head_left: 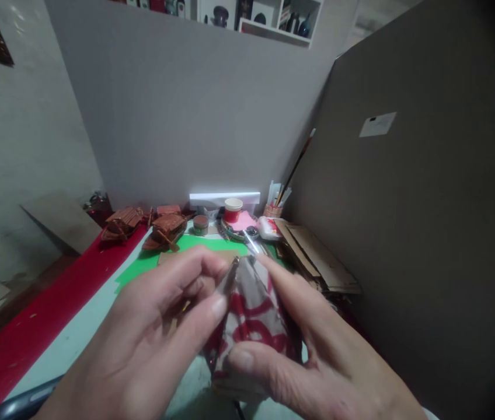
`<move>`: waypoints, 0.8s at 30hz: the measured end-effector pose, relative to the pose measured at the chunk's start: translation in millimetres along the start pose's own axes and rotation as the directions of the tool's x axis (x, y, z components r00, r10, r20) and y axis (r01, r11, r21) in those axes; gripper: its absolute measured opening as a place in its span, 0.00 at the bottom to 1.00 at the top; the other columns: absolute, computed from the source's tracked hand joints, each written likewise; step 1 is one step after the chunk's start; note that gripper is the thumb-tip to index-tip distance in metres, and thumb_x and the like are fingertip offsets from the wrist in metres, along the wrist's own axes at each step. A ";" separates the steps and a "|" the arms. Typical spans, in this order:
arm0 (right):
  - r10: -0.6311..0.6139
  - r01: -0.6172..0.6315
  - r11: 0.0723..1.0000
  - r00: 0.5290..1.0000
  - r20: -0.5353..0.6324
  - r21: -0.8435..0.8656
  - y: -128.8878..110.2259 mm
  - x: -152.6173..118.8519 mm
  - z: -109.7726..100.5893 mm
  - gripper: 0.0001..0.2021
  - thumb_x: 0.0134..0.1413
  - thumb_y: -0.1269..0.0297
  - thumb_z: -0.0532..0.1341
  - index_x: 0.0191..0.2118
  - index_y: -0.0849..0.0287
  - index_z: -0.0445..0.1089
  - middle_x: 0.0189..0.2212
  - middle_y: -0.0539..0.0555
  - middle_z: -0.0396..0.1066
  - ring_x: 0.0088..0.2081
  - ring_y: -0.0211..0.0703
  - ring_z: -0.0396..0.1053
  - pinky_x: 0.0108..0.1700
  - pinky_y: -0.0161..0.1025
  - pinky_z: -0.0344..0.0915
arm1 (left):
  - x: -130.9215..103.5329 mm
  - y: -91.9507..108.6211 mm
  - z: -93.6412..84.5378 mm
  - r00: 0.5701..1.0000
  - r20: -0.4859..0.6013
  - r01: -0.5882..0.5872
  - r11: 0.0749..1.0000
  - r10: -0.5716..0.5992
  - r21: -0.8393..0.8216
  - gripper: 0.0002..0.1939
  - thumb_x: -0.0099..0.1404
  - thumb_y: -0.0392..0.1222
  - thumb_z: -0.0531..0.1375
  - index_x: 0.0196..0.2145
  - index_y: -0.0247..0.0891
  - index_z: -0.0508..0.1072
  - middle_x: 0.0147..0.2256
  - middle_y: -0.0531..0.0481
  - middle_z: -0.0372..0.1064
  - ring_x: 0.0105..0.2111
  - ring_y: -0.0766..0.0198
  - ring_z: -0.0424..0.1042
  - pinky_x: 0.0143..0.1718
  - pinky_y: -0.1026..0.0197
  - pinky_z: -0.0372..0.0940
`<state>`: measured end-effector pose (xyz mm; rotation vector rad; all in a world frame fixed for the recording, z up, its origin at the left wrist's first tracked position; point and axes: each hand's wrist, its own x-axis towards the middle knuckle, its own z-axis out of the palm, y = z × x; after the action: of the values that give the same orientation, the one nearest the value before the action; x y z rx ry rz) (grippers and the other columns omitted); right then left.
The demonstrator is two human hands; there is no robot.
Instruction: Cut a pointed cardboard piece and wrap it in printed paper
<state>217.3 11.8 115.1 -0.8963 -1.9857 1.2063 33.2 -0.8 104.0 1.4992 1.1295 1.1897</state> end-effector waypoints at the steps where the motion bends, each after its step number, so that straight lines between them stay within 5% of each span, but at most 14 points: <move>1: 0.015 -0.015 1.000 1.000 -0.008 -0.006 -0.2 -1.0 0.1 0.07 0.59 0.64 0.66 0.40 0.51 0.67 0.40 0.44 0.67 0.43 0.41 0.68 0.47 0.37 0.65 | -1.3 0.0 1.2 1.000 -0.018 0.000 1.000 0.000 -0.001 0.07 0.66 0.51 0.61 0.36 0.48 0.71 0.25 0.59 0.72 0.25 0.67 0.69 0.26 0.72 0.66; 5: 0.029 -0.029 0.998 1.000 0.008 -0.048 -0.6 -3.5 -1.9 0.09 0.58 0.59 0.67 0.39 0.51 0.66 0.40 0.45 0.67 0.42 0.41 0.67 0.44 0.37 0.66 | -9.9 1.2 7.6 0.993 -0.115 -0.001 0.999 0.005 0.034 0.05 0.66 0.49 0.61 0.39 0.51 0.72 0.27 0.61 0.75 0.27 0.68 0.72 0.28 0.74 0.67; 10: -0.122 0.119 0.992 0.991 0.048 0.048 -3.1 0.9 -3.8 0.02 0.67 0.62 0.59 0.41 0.52 0.68 0.37 0.45 0.70 0.43 0.38 0.69 0.44 0.31 0.66 | -15.9 4.7 12.9 0.993 -0.110 -0.041 0.997 0.048 0.063 0.03 0.69 0.48 0.58 0.40 0.52 0.70 0.27 0.62 0.73 0.26 0.68 0.73 0.29 0.72 0.68; 17: -0.188 0.180 0.970 0.982 -0.029 -0.165 -2.7 -1.1 -4.3 0.07 0.68 0.63 0.57 0.37 0.55 0.69 0.31 0.46 0.70 0.33 0.33 0.68 0.37 0.27 0.64 | -15.0 9.7 15.0 0.986 -0.126 -0.098 0.993 0.105 0.058 0.04 0.67 0.42 0.60 0.35 0.51 0.73 0.25 0.62 0.70 0.24 0.69 0.70 0.26 0.72 0.66; 24: -0.041 0.039 0.999 0.996 0.077 0.033 -5.3 -7.6 -5.5 0.10 0.69 0.60 0.55 0.37 0.55 0.70 0.32 0.46 0.72 0.33 0.34 0.68 0.37 0.29 0.65 | -19.4 16.6 16.1 0.983 -0.085 -0.157 0.984 0.164 0.084 0.15 0.68 0.33 0.58 0.36 0.57 0.77 0.29 0.63 0.71 0.27 0.69 0.69 0.31 0.75 0.67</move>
<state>224.8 6.5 120.7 -0.8011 -2.0302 1.2641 48.7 -24.5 114.4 1.6346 1.1433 1.3496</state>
